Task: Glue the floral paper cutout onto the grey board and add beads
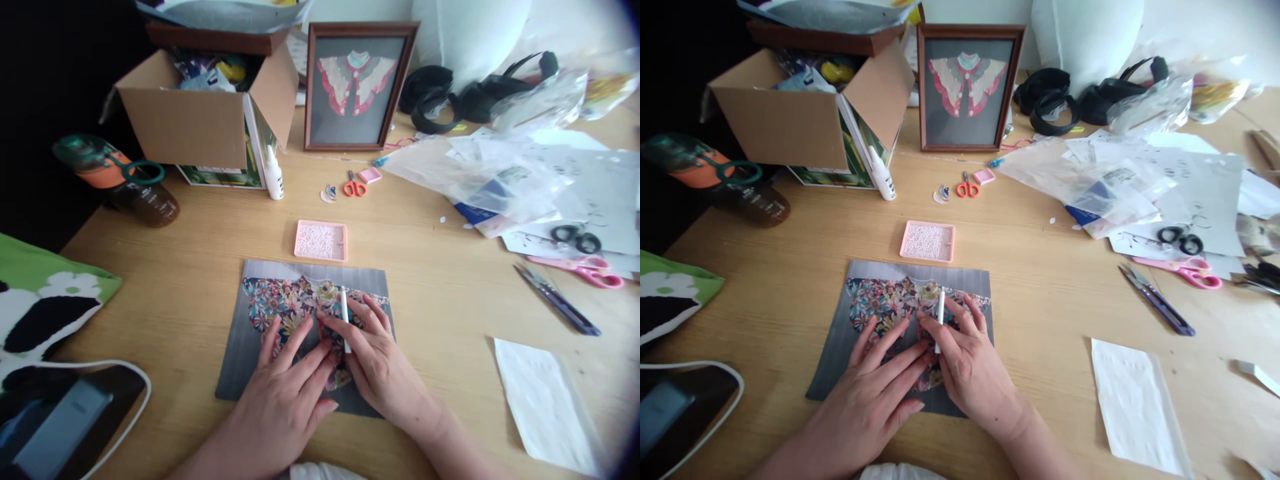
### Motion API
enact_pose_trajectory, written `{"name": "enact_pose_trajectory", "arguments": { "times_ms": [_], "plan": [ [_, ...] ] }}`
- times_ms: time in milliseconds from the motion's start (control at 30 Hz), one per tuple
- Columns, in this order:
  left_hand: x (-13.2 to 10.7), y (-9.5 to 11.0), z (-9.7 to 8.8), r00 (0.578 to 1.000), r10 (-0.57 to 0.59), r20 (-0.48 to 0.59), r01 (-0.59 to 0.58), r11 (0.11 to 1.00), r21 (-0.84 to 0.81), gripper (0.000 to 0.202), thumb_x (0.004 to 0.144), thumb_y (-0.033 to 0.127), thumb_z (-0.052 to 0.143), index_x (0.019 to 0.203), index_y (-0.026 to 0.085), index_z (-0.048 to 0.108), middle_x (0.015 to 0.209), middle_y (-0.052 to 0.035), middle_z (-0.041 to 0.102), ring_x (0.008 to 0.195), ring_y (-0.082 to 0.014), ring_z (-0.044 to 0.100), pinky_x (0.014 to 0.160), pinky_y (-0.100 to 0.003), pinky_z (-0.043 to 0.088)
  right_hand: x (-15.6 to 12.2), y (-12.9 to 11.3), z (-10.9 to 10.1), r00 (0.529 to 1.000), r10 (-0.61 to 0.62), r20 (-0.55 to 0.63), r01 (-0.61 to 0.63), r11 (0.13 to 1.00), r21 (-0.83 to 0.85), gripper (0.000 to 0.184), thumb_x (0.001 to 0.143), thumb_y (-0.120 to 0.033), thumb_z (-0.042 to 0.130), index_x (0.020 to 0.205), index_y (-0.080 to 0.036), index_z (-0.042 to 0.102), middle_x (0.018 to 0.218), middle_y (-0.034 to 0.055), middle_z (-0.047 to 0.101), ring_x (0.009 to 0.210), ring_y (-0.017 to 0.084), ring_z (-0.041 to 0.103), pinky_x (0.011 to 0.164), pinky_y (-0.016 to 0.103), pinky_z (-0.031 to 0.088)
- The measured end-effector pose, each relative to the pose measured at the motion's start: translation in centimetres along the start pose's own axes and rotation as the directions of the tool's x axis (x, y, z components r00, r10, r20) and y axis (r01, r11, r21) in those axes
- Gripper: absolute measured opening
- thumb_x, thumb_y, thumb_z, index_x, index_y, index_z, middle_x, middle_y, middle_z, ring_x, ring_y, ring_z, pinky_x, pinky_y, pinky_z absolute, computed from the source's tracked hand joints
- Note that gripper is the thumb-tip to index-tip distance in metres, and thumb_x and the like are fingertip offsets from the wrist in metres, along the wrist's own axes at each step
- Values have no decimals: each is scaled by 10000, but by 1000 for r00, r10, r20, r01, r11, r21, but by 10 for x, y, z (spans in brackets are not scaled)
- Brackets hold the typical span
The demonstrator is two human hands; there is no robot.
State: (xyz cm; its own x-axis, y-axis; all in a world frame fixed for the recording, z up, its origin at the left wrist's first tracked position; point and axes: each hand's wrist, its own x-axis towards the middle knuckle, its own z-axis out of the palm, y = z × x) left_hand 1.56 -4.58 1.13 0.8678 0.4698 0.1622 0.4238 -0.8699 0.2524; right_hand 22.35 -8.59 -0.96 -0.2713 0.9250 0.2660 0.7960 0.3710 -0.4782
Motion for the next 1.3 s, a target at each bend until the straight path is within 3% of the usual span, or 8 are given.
{"name": "enact_pose_trajectory", "arguments": {
  "times_ms": [333, 533, 767, 1067, 1300],
  "plan": [
    [2, 2, -4, 1000, 11, -7, -11, 999, 41, 370, 979, 344, 547, 1316, 196, 585, 1327, -7, 640, 1425, -243, 355, 1247, -462, -74, 0, -3, 0, 997, 26, 68, -25, 1000, -9, 574, 896, -39, 397, 1459, -150, 402, 1360, 105, 595, 1438, 300, 283, 1166, 649, 209],
    [2, 1, -5, 1000, -8, 12, 8, 1000, 13, 377, 973, 340, 563, 1323, 202, 582, 1331, -16, 638, 1423, -251, 369, 1258, -493, 25, 0, -3, 0, 998, 20, 51, -20, 1000, -5, 561, 912, -47, 386, 1463, -155, 383, 1396, 96, 568, 1452, 294, 247, 1170, 631, 204],
    [2, 2, -5, 1000, 22, 1, -22, 1000, 18, 370, 983, 313, 541, 1322, 170, 581, 1367, -3, 615, 1442, -262, 332, 1252, -469, -68, 0, -4, 0, 995, 66, 73, -67, 998, 4, 561, 913, -46, 391, 1461, -168, 395, 1350, 72, 602, 1438, 293, 253, 1177, 650, 106],
    [1, 1, -9, 999, 43, -4, -44, 997, -59, 253, 956, 237, 571, 1188, 185, 658, 1269, -1, 672, 1418, -261, 379, 1266, -492, 14, 0, -1, -2, 998, 27, 58, -29, 999, 32, 573, 880, -26, 382, 1436, -158, 423, 1349, 114, 583, 1436, 284, 290, 1177, 629, 191],
    [1, 1, -10, 999, 28, 22, -27, 998, -64, 283, 943, 241, 601, 1218, 198, 649, 1256, -26, 678, 1410, -264, 401, 1258, -530, 129, -1, -1, -5, 1000, 8, -1, -7, 998, 61, 602, 823, -25, 408, 1406, -161, 469, 1270, 118, 618, 1409, 286, 344, 1175, 615, 230]
  ]
}}
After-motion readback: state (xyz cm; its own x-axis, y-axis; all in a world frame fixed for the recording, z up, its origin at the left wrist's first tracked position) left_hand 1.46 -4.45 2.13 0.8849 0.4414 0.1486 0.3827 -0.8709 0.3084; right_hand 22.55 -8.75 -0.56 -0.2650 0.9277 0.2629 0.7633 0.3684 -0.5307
